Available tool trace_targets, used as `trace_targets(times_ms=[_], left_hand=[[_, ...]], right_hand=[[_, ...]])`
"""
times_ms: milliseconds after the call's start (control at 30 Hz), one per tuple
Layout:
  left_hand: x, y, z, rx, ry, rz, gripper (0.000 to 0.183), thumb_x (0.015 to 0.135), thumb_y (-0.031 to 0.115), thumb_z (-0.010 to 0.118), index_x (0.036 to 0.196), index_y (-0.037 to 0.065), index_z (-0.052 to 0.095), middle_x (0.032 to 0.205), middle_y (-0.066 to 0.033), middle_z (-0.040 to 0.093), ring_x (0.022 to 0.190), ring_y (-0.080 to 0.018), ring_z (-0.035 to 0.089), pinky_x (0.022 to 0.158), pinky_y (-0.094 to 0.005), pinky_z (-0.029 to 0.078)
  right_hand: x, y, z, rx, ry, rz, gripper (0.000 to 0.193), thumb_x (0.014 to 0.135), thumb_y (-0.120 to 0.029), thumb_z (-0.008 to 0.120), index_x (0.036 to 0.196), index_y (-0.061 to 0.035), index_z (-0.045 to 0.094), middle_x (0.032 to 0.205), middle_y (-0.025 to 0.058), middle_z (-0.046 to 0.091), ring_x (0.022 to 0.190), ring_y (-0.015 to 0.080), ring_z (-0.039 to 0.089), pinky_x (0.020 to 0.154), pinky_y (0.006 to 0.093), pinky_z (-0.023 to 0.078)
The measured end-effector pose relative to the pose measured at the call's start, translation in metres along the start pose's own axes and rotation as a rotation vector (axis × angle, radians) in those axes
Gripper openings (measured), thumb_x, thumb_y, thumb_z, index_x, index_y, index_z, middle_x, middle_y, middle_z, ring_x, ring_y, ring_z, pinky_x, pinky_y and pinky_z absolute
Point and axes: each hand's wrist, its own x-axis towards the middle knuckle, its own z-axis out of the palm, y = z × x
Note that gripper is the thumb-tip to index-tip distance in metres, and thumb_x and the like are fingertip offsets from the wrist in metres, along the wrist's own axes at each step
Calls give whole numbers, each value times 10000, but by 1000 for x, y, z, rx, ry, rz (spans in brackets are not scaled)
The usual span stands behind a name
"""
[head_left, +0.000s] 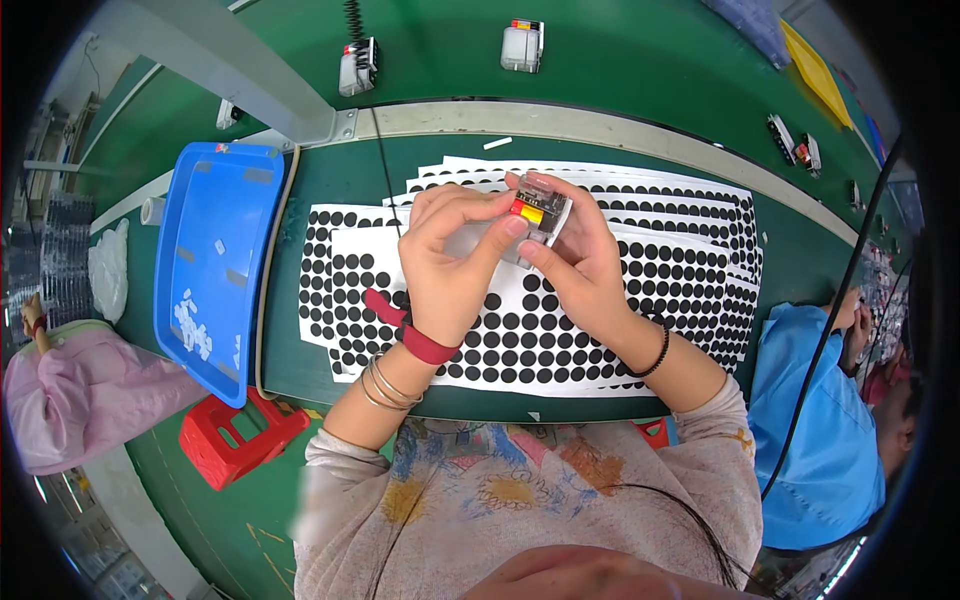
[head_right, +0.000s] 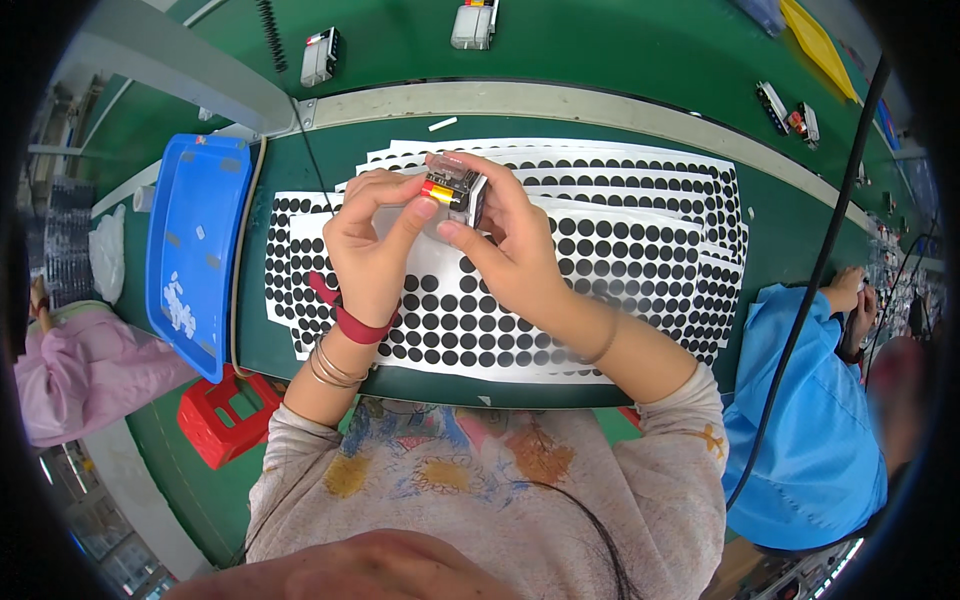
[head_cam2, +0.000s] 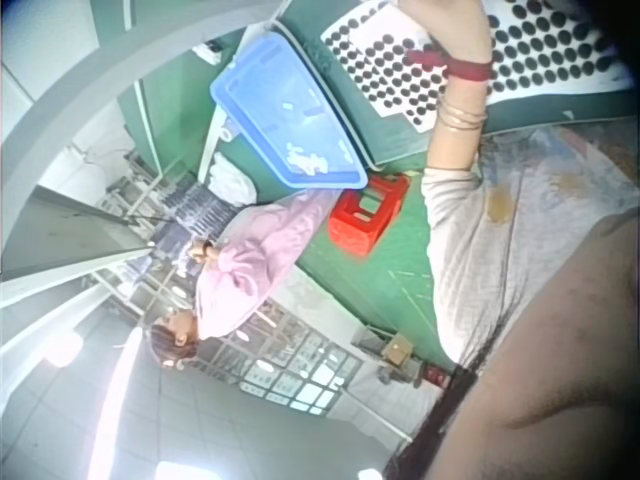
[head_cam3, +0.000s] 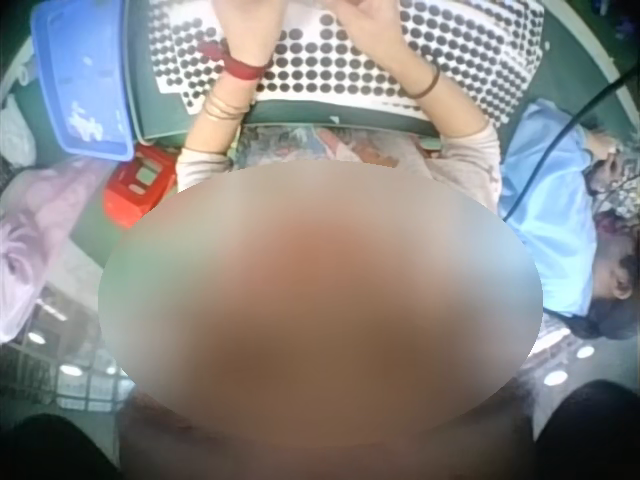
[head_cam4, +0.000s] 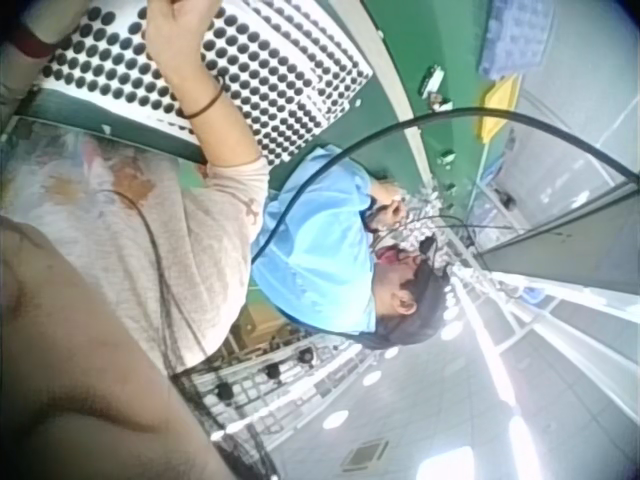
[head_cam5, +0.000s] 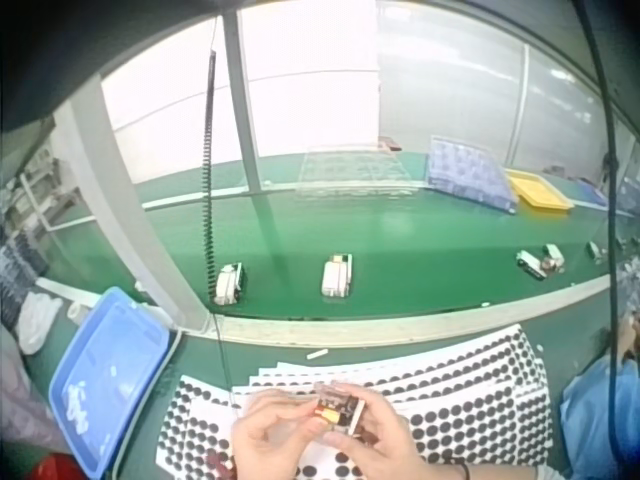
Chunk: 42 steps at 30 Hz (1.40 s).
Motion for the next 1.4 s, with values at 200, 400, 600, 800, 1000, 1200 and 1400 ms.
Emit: trace_targets(times_ms=[200, 400, 600, 800, 1000, 1200, 1400], left_hand=[[2, 17, 1, 222, 37, 101, 440, 672, 165, 722, 1071, 62, 565, 879, -69, 651, 926, -211, 537, 888, -356, 331], [14, 24, -13, 408, -87, 277, 492, 692, 159, 701, 1132, 32, 521, 1050, -125, 595, 916, -223, 575, 860, -326, 401], [10, 18, -10, 129, -291, 238, 358, 704, 115, 663, 1045, 47, 578, 921, -105, 616, 778, -244, 588, 698, -322, 474], [5, 20, -9, 98, -292, 133, 339, 744, 119, 624, 1061, 7, 580, 944, -116, 613, 788, -196, 556, 725, -284, 444], [0, 17, -6, 299, -396, 173, 720, 764, 226, 610, 1321, -53, 248, 1325, -229, 344, 1202, -374, 357, 1006, -390, 285], [-20, 8, 15, 754, -569, 363, 605, 769, 329, 590, 1278, 65, 397, 1317, -103, 394, 1235, -295, 336, 1015, -504, 232], [-20, 1, 16, 689, -472, 453, 521, 722, 257, 647, 1181, 65, 495, 1220, -72, 480, 1191, -274, 382, 980, -458, 317]], right_hand=[[1, 4, -1, 23, -8, -13, 459, 805, 21, 554, 1228, 5, 378, 1244, 158, 462, 1115, 199, 485, 919, 309, 403], [1, 2, -8, 84, -42, -28, 404, 797, -33, 598, 1166, 6, 439, 1152, 134, 527, 1053, 183, 521, 881, 303, 424], [-2, 0, -18, -20, -97, -13, 307, 798, -36, 599, 1085, 9, 500, 1030, 111, 579, 945, 161, 570, 814, 275, 450], [4, -5, -17, 69, -133, -36, 266, 801, -18, 578, 1057, 16, 515, 1014, 141, 597, 958, 187, 576, 819, 279, 459], [88, -12, -52, -153, 137, 98, 276, 835, -231, 570, 994, -6, 569, 903, 80, 614, 824, 125, 570, 707, 261, 462], [184, 24, -176, -1541, 350, -11, 474, 769, -468, 571, 1006, -58, 597, 914, 124, 610, 864, 258, 551, 740, 379, 456], [148, -10, -279, -2153, 850, -136, 328, 795, -366, 546, 1029, -136, 566, 1124, 94, 516, 1054, 298, 452, 731, 481, 445]])
